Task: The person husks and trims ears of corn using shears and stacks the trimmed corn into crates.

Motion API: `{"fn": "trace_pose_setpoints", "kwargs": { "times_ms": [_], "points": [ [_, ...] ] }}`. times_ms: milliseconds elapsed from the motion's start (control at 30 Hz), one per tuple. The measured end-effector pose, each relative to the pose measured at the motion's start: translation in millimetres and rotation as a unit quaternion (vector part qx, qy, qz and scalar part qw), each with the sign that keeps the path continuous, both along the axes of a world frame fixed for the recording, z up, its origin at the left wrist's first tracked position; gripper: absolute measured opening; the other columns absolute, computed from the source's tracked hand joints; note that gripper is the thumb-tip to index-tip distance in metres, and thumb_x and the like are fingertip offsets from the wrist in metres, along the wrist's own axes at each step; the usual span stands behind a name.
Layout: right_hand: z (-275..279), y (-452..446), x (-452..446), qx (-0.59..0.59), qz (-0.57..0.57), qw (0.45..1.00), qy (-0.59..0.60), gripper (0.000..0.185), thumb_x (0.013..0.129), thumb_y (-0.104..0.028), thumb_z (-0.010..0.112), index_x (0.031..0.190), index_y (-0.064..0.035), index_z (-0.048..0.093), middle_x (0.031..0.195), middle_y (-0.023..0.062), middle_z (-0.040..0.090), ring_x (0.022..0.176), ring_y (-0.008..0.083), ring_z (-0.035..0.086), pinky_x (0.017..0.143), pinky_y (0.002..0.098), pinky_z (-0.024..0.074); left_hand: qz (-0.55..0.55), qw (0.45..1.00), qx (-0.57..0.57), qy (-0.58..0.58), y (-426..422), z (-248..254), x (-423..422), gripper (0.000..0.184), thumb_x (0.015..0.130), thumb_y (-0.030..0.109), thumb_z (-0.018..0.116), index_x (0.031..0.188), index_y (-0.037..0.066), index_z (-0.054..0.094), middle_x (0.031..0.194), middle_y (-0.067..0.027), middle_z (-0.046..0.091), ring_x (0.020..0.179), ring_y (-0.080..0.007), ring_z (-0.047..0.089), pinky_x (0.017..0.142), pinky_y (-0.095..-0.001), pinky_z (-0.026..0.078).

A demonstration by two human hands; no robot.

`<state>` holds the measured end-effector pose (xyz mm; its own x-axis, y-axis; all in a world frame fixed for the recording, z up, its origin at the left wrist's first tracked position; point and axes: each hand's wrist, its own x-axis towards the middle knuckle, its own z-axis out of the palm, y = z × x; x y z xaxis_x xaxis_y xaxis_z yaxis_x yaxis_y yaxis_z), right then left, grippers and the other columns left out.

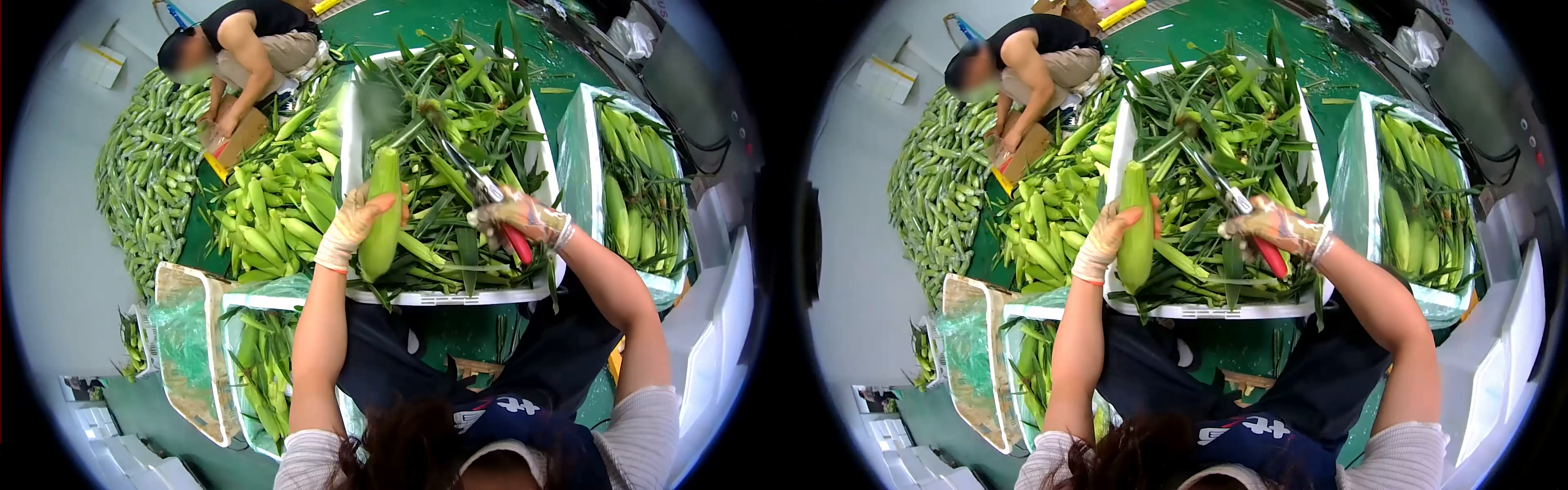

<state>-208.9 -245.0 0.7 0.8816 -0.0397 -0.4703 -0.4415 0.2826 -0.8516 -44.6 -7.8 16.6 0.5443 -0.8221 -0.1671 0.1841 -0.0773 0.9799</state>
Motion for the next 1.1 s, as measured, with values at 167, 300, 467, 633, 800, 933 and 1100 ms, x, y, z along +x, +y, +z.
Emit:
{"fn": "trace_pose_setpoints", "kwargs": {
  "times_ms": [167, 300, 467, 633, 800, 933, 1100],
  "points": [
    [23, 26, -9, 0.002, 0.164, 0.981, -0.104, 0.050, 0.078, -0.020, 0.072, 0.120, -0.0054, 0.048, 0.091, 0.0006, 0.056, 0.084, 0.0088, 0.054, 0.078, 0.0239, 0.0456, -0.055, 0.974, -0.129, 0.178, -2, -7, -17, 0.067, 0.069, 0.058, 0.066, 0.100, 0.000, 0.054, 0.071, -0.0124, 0.060, 0.059, -0.0249, 0.057, 0.056, -0.0347, 0.048],
    [36, 40, 4, -0.001, 0.172, 0.969, -0.178, 0.040, 0.078, -0.015, 0.070, 0.110, -0.0024, 0.049, 0.092, 0.0030, 0.057, 0.085, 0.0101, 0.054, 0.079, 0.0259, 0.0470, -0.185, 0.907, -0.172, 0.338, 1, -17, -24, 0.071, 0.066, 0.060, 0.070, 0.098, -0.002, 0.055, 0.071, -0.0150, 0.060, 0.057, -0.0262, 0.058, 0.055, -0.0349, 0.050],
    [22, 41, 14, 0.102, -0.076, 0.991, -0.029, 0.022, 0.082, -0.018, 0.067, 0.094, -0.0022, 0.058, 0.065, 0.0025, 0.055, 0.051, 0.0129, 0.054, 0.045, 0.0270, 0.0476, -0.027, 0.962, -0.116, 0.245, 9, -11, 3, 0.067, 0.074, 0.061, 0.063, 0.100, 0.000, 0.056, 0.073, -0.0151, 0.062, 0.059, -0.0264, 0.059, 0.057, -0.0360, 0.052],
    [-12, 8, -2, -0.021, -0.021, 0.995, -0.099, 0.030, 0.087, -0.029, 0.058, 0.105, -0.0047, 0.056, 0.077, 0.0072, 0.057, 0.059, 0.0173, 0.056, 0.055, 0.0310, 0.0502, 0.401, 0.909, -0.101, -0.042, 82, -65, 125, 0.043, 0.089, 0.038, 0.052, 0.115, 0.004, 0.051, 0.105, -0.0149, 0.060, 0.095, -0.0295, 0.058, 0.088, -0.0422, 0.046],
    [-36, 17, -4, -0.169, 0.026, 0.984, -0.055, 0.041, 0.082, -0.025, 0.058, 0.115, -0.0010, 0.048, 0.082, 0.0077, 0.058, 0.065, 0.0174, 0.057, 0.058, 0.0281, 0.0475, 0.609, 0.699, -0.286, 0.242, 132, -133, 241, 0.052, 0.089, 0.040, 0.049, 0.133, 0.013, 0.040, 0.138, -0.0129, 0.042, 0.119, -0.0368, 0.045, 0.098, -0.0582, 0.036],
    [-64, 10, 0, -0.203, 0.053, 0.978, -0.004, 0.033, 0.090, -0.027, 0.053, 0.107, 0.0009, 0.052, 0.075, 0.0089, 0.059, 0.062, 0.0175, 0.056, 0.058, 0.0283, 0.0465, 0.585, 0.650, -0.388, 0.291, 178, -120, 247, 0.061, 0.093, 0.047, 0.043, 0.135, 0.003, 0.033, 0.134, -0.0236, 0.043, 0.115, -0.0415, 0.049, 0.093, -0.0553, 0.043],
    [-86, 0, 8, -0.252, 0.138, 0.957, -0.034, 0.029, 0.091, -0.027, 0.048, 0.095, 0.0013, 0.050, 0.071, 0.0084, 0.056, 0.055, 0.0174, 0.054, 0.061, 0.0272, 0.0457, 0.648, 0.752, -0.005, -0.119, 325, -60, 73, 0.044, 0.094, 0.033, 0.048, 0.119, -0.003, 0.053, 0.106, -0.0160, 0.063, 0.092, -0.0240, 0.064, 0.085, -0.0349, 0.049]
  ]
}}
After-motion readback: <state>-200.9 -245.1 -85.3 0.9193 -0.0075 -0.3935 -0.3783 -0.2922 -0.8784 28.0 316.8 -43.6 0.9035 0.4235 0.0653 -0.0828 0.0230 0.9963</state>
